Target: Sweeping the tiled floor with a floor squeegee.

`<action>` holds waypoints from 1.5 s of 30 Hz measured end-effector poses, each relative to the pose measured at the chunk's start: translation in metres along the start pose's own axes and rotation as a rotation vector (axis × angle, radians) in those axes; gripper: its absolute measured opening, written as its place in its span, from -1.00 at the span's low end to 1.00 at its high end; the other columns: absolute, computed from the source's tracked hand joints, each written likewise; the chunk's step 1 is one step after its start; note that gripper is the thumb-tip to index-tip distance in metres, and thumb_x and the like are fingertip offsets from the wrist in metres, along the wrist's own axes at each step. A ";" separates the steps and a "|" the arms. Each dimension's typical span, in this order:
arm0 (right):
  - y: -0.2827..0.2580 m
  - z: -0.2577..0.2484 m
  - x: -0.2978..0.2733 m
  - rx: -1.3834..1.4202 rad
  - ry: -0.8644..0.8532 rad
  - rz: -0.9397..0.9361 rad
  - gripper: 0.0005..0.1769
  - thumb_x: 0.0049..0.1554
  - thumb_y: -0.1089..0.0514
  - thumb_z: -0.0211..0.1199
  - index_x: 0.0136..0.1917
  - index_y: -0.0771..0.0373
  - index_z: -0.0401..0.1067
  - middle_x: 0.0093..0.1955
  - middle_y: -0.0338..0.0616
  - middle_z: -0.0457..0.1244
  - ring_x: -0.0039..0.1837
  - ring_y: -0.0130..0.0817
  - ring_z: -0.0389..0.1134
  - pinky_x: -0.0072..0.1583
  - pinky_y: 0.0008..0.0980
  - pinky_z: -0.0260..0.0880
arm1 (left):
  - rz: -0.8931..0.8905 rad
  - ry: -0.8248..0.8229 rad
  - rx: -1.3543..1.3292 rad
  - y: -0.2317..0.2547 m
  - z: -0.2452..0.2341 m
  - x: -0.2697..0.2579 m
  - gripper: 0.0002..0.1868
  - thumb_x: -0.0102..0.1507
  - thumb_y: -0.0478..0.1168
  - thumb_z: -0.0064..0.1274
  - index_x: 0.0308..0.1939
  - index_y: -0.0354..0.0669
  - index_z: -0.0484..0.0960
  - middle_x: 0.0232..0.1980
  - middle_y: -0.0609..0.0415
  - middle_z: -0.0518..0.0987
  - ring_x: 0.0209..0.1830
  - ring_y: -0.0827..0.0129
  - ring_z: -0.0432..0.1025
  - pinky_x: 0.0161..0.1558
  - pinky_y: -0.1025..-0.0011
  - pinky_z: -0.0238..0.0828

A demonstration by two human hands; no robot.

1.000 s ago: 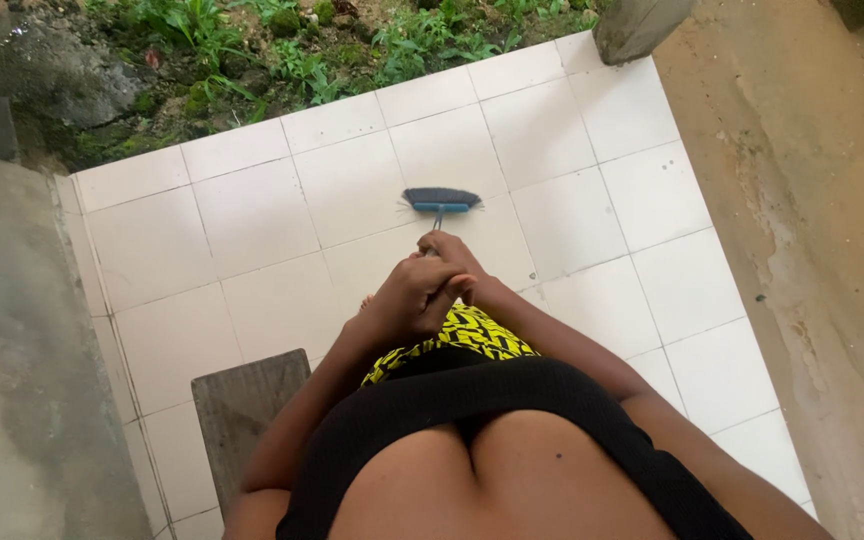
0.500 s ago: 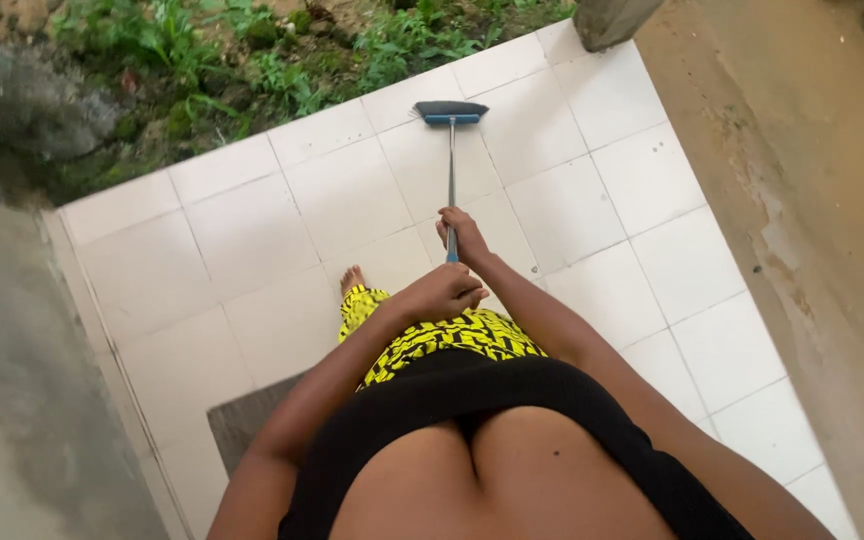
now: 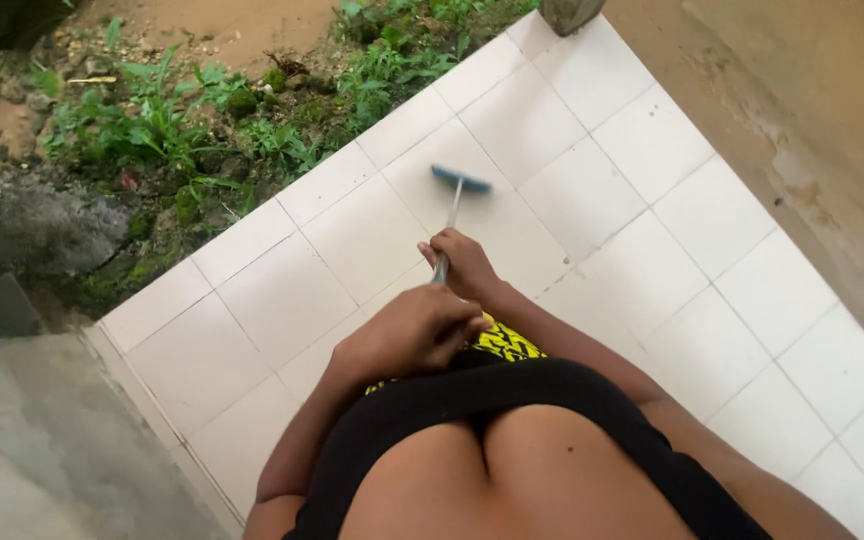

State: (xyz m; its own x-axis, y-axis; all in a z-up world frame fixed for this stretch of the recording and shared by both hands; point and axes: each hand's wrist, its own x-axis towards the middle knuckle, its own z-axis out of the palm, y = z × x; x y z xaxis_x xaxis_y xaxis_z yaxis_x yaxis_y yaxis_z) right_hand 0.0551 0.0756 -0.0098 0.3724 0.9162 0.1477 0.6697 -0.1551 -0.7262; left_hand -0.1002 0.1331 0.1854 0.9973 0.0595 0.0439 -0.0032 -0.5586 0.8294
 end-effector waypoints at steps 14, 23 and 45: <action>0.125 0.106 0.026 0.070 0.276 0.168 -0.71 0.24 0.12 0.26 -0.19 0.37 0.31 -0.19 0.12 0.21 -0.15 0.09 0.25 -0.06 -0.01 0.26 | 0.140 -0.088 -0.066 -0.170 0.053 0.013 -0.89 0.27 -0.33 0.06 -0.28 -0.32 0.65 -0.31 -0.16 0.63 -0.27 -0.05 0.51 -0.15 0.12 0.44; -0.025 0.039 0.004 -0.013 0.339 0.115 -0.68 0.27 0.05 0.25 -0.17 0.33 0.32 -0.06 0.15 0.25 0.00 0.16 0.31 0.03 -0.01 0.32 | 0.240 -0.184 -0.052 -0.052 -0.050 -0.033 -0.86 0.14 -0.41 0.12 -0.23 -0.24 0.65 -0.33 -0.09 0.57 -0.22 -0.01 0.46 -0.10 0.13 0.40; 0.156 0.040 -0.019 0.010 0.524 0.137 -0.68 0.23 0.12 0.26 -0.21 0.40 0.31 -0.14 0.17 0.20 -0.14 0.15 0.26 -0.10 -0.01 0.28 | 0.303 -0.366 -0.017 -0.146 0.071 0.069 -0.94 0.25 -0.36 0.10 -0.29 -0.30 0.65 -0.35 -0.17 0.60 -0.29 -0.07 0.48 -0.13 0.08 0.42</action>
State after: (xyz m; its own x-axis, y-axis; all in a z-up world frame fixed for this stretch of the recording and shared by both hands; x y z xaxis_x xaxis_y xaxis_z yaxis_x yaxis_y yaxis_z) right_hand 0.1265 0.0486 -0.1526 0.7280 0.5807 0.3643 0.5872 -0.2541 -0.7685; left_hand -0.0256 0.1601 0.0276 0.9117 -0.4012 0.0884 -0.2959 -0.4920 0.8188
